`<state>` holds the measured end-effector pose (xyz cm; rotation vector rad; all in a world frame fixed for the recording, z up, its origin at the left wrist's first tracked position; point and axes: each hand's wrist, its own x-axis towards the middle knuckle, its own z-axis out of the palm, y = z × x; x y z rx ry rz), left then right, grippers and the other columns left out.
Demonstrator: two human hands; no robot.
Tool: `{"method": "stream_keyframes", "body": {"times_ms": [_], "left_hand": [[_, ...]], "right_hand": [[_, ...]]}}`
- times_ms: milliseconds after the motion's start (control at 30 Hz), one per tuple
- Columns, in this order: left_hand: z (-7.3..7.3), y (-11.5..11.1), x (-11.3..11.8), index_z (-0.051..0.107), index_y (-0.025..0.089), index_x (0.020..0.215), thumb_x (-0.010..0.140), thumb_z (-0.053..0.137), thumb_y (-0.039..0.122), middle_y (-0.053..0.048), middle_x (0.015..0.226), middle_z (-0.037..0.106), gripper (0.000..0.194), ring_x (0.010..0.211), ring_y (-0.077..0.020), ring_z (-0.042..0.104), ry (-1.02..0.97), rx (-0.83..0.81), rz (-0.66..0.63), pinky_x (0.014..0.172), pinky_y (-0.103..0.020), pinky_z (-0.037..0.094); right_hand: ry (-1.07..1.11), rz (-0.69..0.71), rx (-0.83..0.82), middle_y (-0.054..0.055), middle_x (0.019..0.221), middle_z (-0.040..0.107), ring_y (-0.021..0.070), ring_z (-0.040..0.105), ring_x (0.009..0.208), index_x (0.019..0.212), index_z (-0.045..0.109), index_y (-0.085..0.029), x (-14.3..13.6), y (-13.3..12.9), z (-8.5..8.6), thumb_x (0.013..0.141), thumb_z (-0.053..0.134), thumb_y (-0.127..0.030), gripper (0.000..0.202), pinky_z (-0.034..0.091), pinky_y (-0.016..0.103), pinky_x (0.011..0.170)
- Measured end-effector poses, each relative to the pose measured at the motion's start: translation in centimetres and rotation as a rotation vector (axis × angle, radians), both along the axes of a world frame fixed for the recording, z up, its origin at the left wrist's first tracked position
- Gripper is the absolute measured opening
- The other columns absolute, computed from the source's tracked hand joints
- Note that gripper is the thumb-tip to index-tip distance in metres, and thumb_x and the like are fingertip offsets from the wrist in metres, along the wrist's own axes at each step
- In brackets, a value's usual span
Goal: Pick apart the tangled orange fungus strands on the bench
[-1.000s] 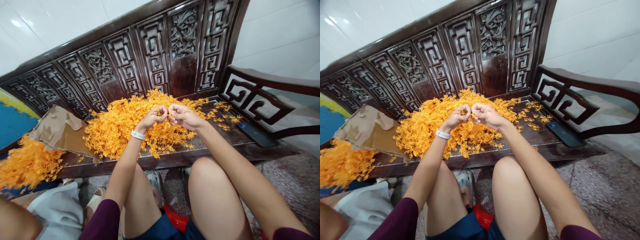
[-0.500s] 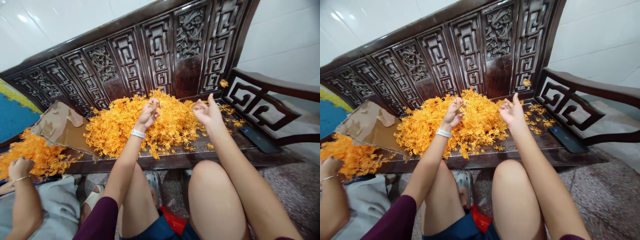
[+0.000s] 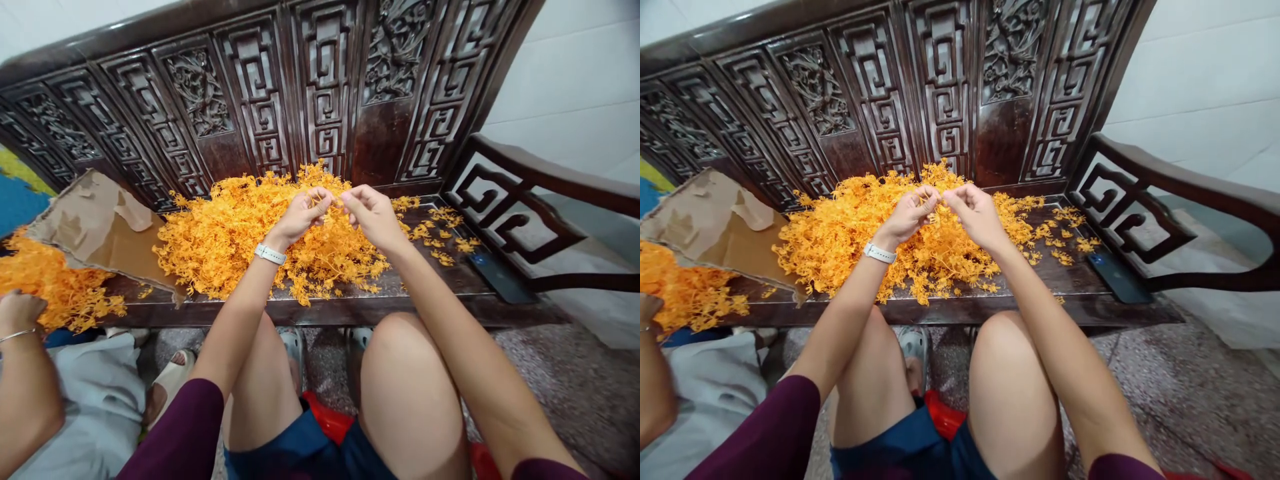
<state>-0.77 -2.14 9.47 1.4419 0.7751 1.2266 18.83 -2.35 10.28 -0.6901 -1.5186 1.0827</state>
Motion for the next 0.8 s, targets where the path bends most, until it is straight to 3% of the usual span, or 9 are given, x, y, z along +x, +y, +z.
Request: {"method": "stream_keyframes", "body": {"times_ms": [100,200,367,533,667,800], "left_hand": [[0.2,-0.2,0.3,0.066,0.024,0.092,0.078,0.094,0.064,0.002,0.085,0.053,0.05,0.066,-0.0078,0.043,0.02,0.057,0.023,0.053,-0.025,0.037],[0.1,-0.2,0.6,0.061,0.025,0.095,0.085,0.088,0.067,0.003,0.084,0.053,0.051,0.063,-0.0077,0.043,0.044,0.064,0.028,0.053,-0.026,0.037],[-0.1,-0.3,1.1,0.051,0.026,0.096,0.09,0.078,0.074,0.003,0.076,0.054,0.055,0.056,-0.0076,0.037,0.027,0.01,-0.093,0.05,-0.027,0.026],[0.5,-1.1,1.3,0.051,0.025,0.089,0.085,0.084,0.058,0.005,0.068,0.037,0.047,0.055,-0.0068,0.028,-0.155,-0.117,-0.209,0.051,-0.028,0.018],[0.7,-1.6,1.6,0.049,0.024,0.086,0.084,0.083,0.056,0.006,0.066,0.034,0.046,0.053,-0.0057,0.022,-0.214,-0.148,-0.245,0.05,-0.028,0.011],[0.5,-1.6,2.0,0.049,0.025,0.086,0.08,0.085,0.062,0.004,0.068,0.038,0.053,0.054,-0.0063,0.024,-0.196,-0.095,-0.204,0.051,-0.029,0.017]], "right_hand": [[-0.062,-0.013,0.131,-0.001,0.072,0.062,0.0135,0.05,0.063,0.085,0.068,-0.024,0.0,-0.1,-0.2,0.082,0.094,-0.067,0.05,0.039,0.032,0.056],[-0.046,-0.026,0.158,0.0,0.074,0.064,0.0154,0.052,0.066,0.081,0.067,-0.025,0.1,0.2,-0.5,0.081,0.093,-0.07,0.052,0.04,0.033,0.058],[0.024,0.098,-0.011,0.002,0.077,0.072,0.0155,0.054,0.062,0.082,0.066,-0.025,0.3,0.0,-0.5,0.076,0.095,-0.072,0.055,0.044,0.033,0.056],[0.086,0.292,-0.25,-0.001,0.076,0.059,0.0133,0.046,0.064,0.083,0.067,-0.025,0.2,-1.0,-0.1,0.071,0.103,-0.061,0.053,0.042,0.029,0.057],[0.111,0.351,-0.282,-0.003,0.074,0.05,0.0126,0.038,0.063,0.085,0.065,-0.024,0.1,-1.4,0.0,0.073,0.102,-0.058,0.052,0.038,0.029,0.057],[0.132,0.381,-0.279,-0.003,0.071,0.047,0.0117,0.033,0.061,0.082,0.063,-0.024,0.2,-1.3,0.0,0.075,0.102,-0.058,0.052,0.031,0.028,0.055]]}}
